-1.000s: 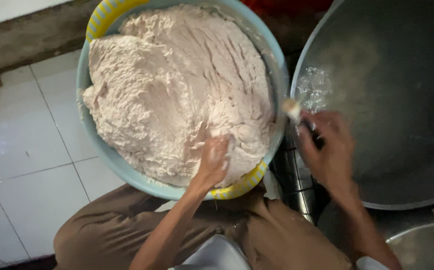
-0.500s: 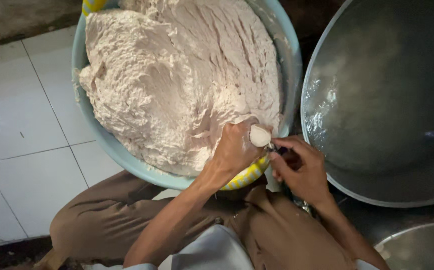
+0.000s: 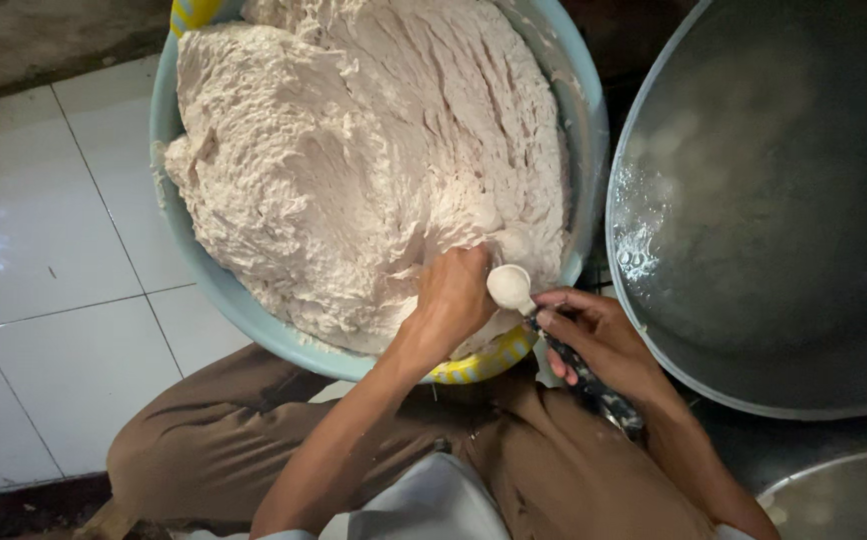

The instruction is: The person sits on the floor beside a large basin of dough and a water-filled basin. They scoop dough with a small scoop, dip the scoop in water, shape a dough ball by hand, and drop the ball into the water basin, repeating this cycle continuously.

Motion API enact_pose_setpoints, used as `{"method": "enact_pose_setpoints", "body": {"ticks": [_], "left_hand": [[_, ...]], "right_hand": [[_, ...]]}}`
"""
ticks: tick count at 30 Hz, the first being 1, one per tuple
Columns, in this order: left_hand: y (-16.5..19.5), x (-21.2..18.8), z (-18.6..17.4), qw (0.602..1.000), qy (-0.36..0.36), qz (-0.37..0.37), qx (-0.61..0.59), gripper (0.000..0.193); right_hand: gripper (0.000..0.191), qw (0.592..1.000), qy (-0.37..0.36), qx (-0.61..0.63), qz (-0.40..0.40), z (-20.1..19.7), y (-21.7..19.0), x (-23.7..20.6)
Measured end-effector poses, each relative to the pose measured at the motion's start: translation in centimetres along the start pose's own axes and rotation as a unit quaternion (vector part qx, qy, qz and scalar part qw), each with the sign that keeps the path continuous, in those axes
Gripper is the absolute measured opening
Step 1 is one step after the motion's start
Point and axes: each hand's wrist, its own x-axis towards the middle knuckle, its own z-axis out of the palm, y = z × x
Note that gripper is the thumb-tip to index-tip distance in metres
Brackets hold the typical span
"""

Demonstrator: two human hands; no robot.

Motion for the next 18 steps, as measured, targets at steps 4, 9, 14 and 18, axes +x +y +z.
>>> {"method": "enact_pose_setpoints", "body": {"ticks": [4, 9, 14, 18], "left_hand": [[-0.2, 0.1, -0.6, 0.999, -0.003, -0.036, 0.003, 0.039], [-0.8, -0.2, -2.1, 0.997, 0.046, -0.018, -0.056, 0.042], [-1.6, -0.3, -2.4, 0.998, 0.042, -0.031, -0.038, 0.036], [-2.4, -0.3, -1.6, 0.997, 0.057, -0.018, -0.048, 0.031]], "right_hand": [[0.034, 0.999, 0.021, -0.011, -0.022, -1.5, -0.7, -1.2], [0.027, 0.977, 0.183, -0.05, -0.093, -8.0, -2.0, -0.8], [0.023, 0.794, 0.335, -0.44, -0.252, -12.4, -2.4, 4.3], [0.031, 0.771, 0.337, -0.464, -0.278, -12.4, -2.2, 4.8]]}}
